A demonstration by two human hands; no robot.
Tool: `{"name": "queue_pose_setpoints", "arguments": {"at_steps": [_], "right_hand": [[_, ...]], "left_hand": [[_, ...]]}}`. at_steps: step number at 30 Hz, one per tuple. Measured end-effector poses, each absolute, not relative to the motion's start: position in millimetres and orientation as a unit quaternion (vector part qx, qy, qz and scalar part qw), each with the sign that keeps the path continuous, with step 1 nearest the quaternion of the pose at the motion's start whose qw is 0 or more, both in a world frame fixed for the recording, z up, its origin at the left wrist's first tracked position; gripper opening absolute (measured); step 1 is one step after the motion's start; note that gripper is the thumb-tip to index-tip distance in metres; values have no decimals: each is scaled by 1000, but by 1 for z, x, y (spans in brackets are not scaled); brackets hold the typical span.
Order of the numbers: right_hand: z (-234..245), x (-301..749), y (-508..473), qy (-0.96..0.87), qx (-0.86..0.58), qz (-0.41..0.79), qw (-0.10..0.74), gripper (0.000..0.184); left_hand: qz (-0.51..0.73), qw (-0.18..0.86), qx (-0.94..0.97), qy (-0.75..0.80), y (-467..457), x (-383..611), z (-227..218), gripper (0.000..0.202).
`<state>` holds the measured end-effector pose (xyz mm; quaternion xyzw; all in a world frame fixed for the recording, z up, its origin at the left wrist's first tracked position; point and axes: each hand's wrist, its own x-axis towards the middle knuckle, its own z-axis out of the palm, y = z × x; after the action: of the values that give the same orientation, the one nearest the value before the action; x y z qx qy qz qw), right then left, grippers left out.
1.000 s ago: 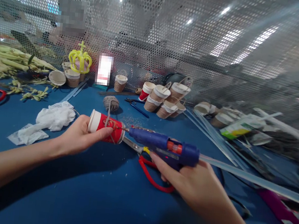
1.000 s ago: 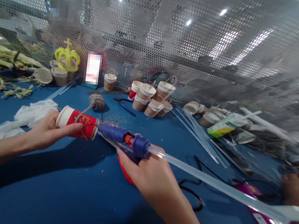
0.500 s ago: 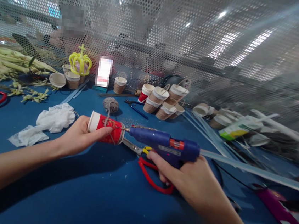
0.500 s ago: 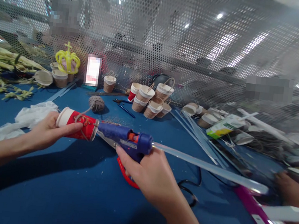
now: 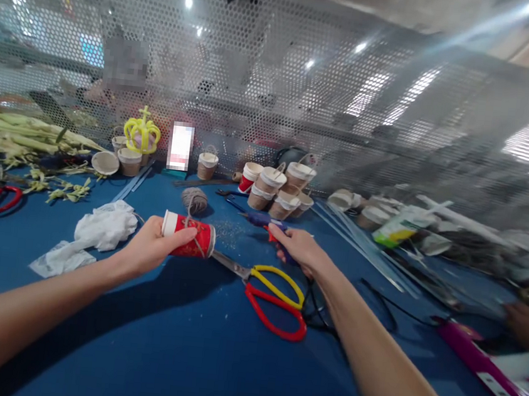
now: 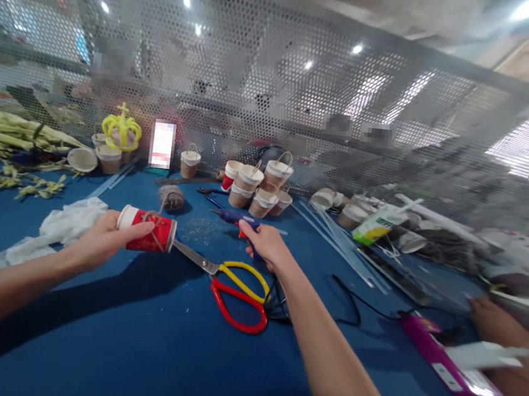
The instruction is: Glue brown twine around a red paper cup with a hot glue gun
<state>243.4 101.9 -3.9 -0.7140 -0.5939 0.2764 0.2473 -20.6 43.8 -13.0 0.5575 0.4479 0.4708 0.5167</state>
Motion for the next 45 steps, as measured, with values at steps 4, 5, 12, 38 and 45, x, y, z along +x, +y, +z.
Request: {"name": "queue_pose_setpoints", "arguments": {"at_steps": [4,5,12,38,45], "right_hand": [[-18,248,116,-611,-733,214,209,41],[-18,248,117,-618,-735,191,203,40],[7,219,91,-720,-648,121,216,35],[32,162,53,-658,-392,448,461,23],[32,162,51,-684,-410,378,470,23]], "left_hand": [[460,516,563,453,43,-20,-12,27],[458,516,565,453,42,-19,-11,27],[429,534,583,438,37,-18,-7,25],[350,691,469,425,30,-18,-1,18],[336,685,481,433,28,-17,-2,14]]}}
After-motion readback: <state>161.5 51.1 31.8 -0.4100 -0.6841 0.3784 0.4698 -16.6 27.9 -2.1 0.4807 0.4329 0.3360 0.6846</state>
